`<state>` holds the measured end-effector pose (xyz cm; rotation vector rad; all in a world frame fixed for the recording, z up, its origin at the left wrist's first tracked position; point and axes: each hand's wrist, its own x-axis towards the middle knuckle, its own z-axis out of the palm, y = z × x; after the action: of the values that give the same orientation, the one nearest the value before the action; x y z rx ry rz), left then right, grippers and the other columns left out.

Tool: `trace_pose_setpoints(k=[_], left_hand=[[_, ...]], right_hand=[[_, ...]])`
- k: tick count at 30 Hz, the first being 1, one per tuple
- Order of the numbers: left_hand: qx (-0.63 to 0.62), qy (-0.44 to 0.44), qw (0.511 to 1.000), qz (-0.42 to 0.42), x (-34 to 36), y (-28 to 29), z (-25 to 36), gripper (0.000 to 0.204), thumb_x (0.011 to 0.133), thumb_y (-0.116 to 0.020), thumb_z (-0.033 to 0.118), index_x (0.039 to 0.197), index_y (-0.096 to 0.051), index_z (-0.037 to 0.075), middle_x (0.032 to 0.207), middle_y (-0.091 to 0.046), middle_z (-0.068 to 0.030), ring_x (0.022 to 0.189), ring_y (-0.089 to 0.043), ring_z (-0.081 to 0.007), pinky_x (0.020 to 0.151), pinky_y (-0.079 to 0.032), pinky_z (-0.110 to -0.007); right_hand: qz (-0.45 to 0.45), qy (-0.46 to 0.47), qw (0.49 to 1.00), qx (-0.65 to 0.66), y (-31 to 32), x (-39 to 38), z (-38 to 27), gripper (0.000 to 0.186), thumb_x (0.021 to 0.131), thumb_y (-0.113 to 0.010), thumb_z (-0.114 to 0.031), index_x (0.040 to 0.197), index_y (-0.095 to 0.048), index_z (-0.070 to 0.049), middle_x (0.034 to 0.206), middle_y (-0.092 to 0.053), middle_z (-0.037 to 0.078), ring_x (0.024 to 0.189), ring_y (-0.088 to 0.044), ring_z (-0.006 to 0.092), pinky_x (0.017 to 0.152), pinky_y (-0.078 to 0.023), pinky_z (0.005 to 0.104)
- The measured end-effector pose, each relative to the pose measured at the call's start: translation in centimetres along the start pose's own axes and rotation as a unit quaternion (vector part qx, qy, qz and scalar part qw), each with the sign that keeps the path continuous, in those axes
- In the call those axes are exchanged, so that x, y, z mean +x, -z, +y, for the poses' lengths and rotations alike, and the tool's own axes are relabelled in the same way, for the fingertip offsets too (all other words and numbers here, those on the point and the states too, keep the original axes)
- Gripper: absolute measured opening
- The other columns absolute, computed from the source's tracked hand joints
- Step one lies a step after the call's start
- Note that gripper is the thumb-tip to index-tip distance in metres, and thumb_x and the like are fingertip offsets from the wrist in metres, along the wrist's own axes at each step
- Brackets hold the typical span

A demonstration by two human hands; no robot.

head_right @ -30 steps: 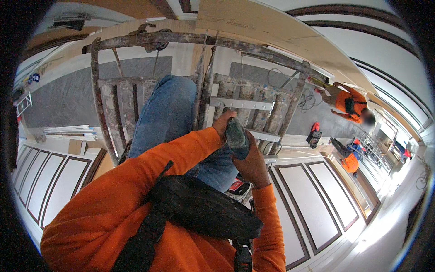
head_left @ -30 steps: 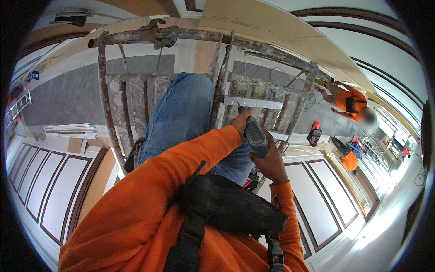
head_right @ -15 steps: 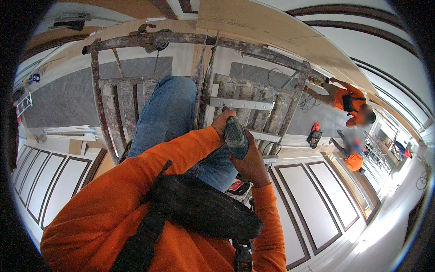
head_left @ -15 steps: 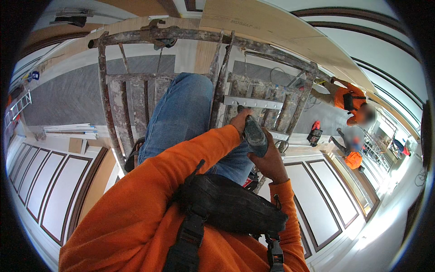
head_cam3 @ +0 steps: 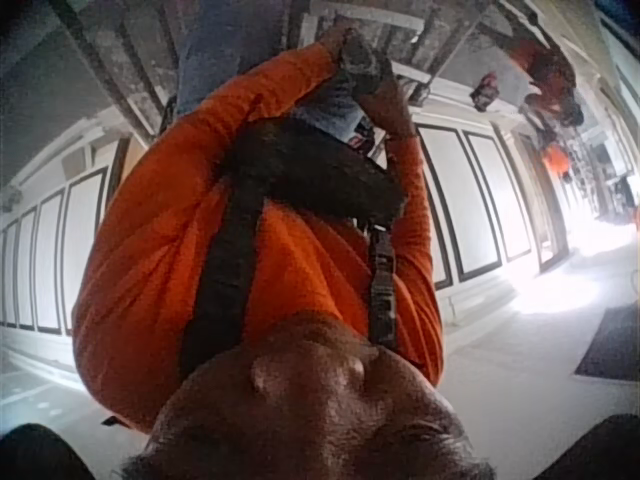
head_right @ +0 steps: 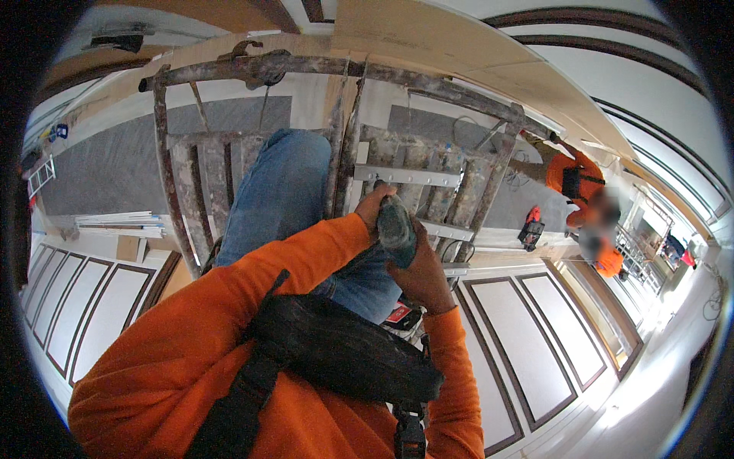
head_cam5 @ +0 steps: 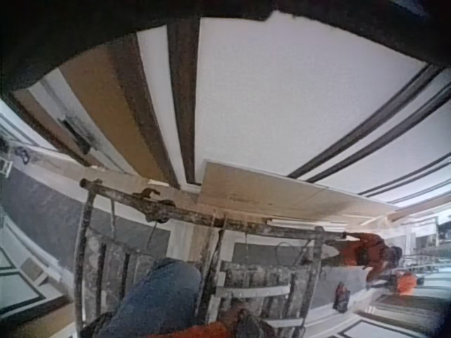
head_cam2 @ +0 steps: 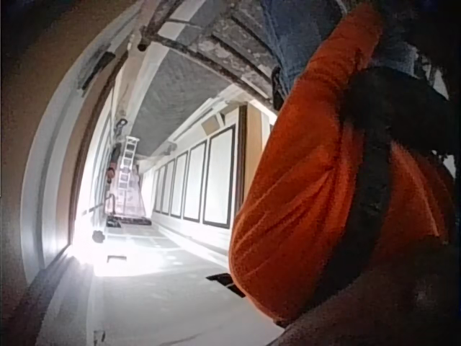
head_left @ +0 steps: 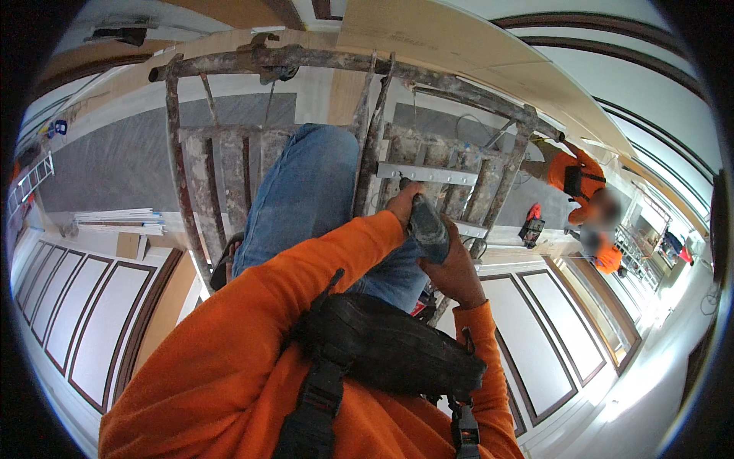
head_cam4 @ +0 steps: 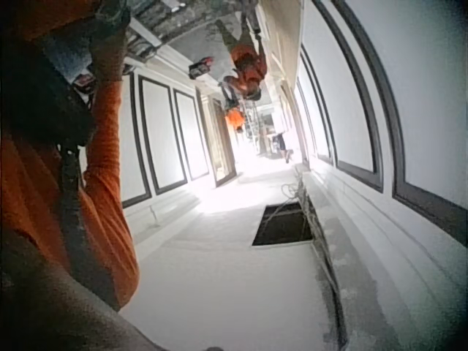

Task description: The person holds a metal bracket against the ceiling edge and uses a drill to secure it with a screw, then picks up another bracket from a box on the scaffold and repeats the process at a different location on the ceiling.

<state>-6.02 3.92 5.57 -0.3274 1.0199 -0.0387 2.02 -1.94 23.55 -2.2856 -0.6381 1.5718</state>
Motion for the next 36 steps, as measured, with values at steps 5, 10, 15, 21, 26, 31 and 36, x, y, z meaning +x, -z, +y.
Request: trace_pose_setpoints(k=[5, 10, 15, 21, 26, 31, 36], left_hand=[[-0.010, 0.022, 1.000, -0.009, 0.7, 0.5, -0.1, 0.025, 0.086, -0.063, 0.035, 0.088, -0.058, 0.011, 0.076, -0.064, -0.0094, 0.069, -0.066, -0.0261, 0.070, -0.056, -0.042], [0.006, -0.001, 1.000, 0.026, 0.1, 0.0, 0.3, 0.035, 0.090, -0.056, 0.044, 0.087, -0.059, 0.009, 0.076, -0.065, -0.0099, 0.074, -0.067, -0.0274, 0.073, -0.055, -0.045], [-0.057, 0.020, 0.997, 0.054, 2.5, 1.7, 0.0, 0.045, 0.093, -0.050, 0.050, 0.093, -0.063, 0.006, 0.080, -0.068, -0.0123, 0.074, -0.067, -0.0303, 0.076, -0.055, -0.047], [-0.038, -0.026, 0.995, 0.084, 2.3, 1.1, -0.4, 0.043, 0.096, -0.048, 0.047, 0.095, -0.063, 0.006, 0.079, -0.068, -0.0128, 0.071, -0.067, -0.0312, 0.075, -0.056, -0.047], [-0.038, -0.012, 0.994, 0.102, 1.7, 0.7, -0.2, 0.041, 0.097, -0.049, 0.046, 0.094, -0.062, 0.008, 0.079, -0.067, -0.0119, 0.071, -0.067, -0.0307, 0.073, -0.056, -0.047], [-0.064, -0.021, 0.990, 0.120, 1.0, 0.0, -0.1, 0.040, 0.097, -0.048, 0.045, 0.094, -0.062, 0.007, 0.081, -0.067, -0.0120, 0.071, -0.067, -0.0299, 0.073, -0.056, -0.047], [-0.049, -0.030, 0.993, 0.103, 2.2, 1.2, -0.5, 0.036, 0.099, -0.045, 0.039, 0.093, -0.062, 0.007, 0.080, -0.066, -0.0115, 0.070, -0.066, -0.0292, 0.070, -0.056, -0.046]], right_hand=[[0.010, 0.022, 1.000, -0.009, -0.2, 0.3, 0.2, 0.086, 0.073, -0.076, -0.010, 0.147, -0.032, -0.003, 0.134, -0.055, 0.023, 0.126, -0.054, 0.0340, 0.108, -0.041, 0.0413], [0.008, -0.011, 1.000, 0.002, -0.4, -0.1, 1.1, 0.089, 0.075, -0.073, -0.013, 0.151, -0.026, -0.007, 0.136, -0.053, 0.026, 0.128, -0.052, 0.0404, 0.106, -0.043, 0.0432], [0.001, 0.010, 1.000, 0.010, -0.3, 0.0, 1.8, 0.091, 0.073, -0.074, -0.012, 0.151, -0.027, -0.007, 0.136, -0.053, 0.026, 0.128, -0.053, 0.0381, 0.107, -0.042, 0.0419], [-0.020, 0.019, 0.998, 0.060, 0.0, 0.4, 3.3, 0.094, 0.070, -0.076, -0.012, 0.149, -0.027, -0.001, 0.143, -0.045, 0.025, 0.136, -0.043, 0.0366, 0.114, -0.033, 0.0412], [-0.005, 0.025, 0.999, 0.021, -0.2, 0.2, 3.3, 0.093, 0.070, -0.075, -0.011, 0.149, -0.028, 0.001, 0.144, -0.044, 0.026, 0.137, -0.041, 0.0383, 0.115, -0.032, 0.0421], [-0.005, 0.025, 0.999, 0.026, -0.3, 0.3, 3.0, 0.093, 0.071, -0.074, -0.011, 0.149, -0.026, 0.001, 0.143, -0.043, 0.027, 0.137, -0.041, 0.0394, 0.114, -0.032, 0.0428], [-0.007, 0.025, 0.999, 0.020, -0.3, 0.1, 3.3, 0.092, 0.072, -0.073, -0.010, 0.150, -0.025, 0.001, 0.143, -0.043, 0.028, 0.136, -0.041, 0.0395, 0.114, -0.033, 0.0428]])
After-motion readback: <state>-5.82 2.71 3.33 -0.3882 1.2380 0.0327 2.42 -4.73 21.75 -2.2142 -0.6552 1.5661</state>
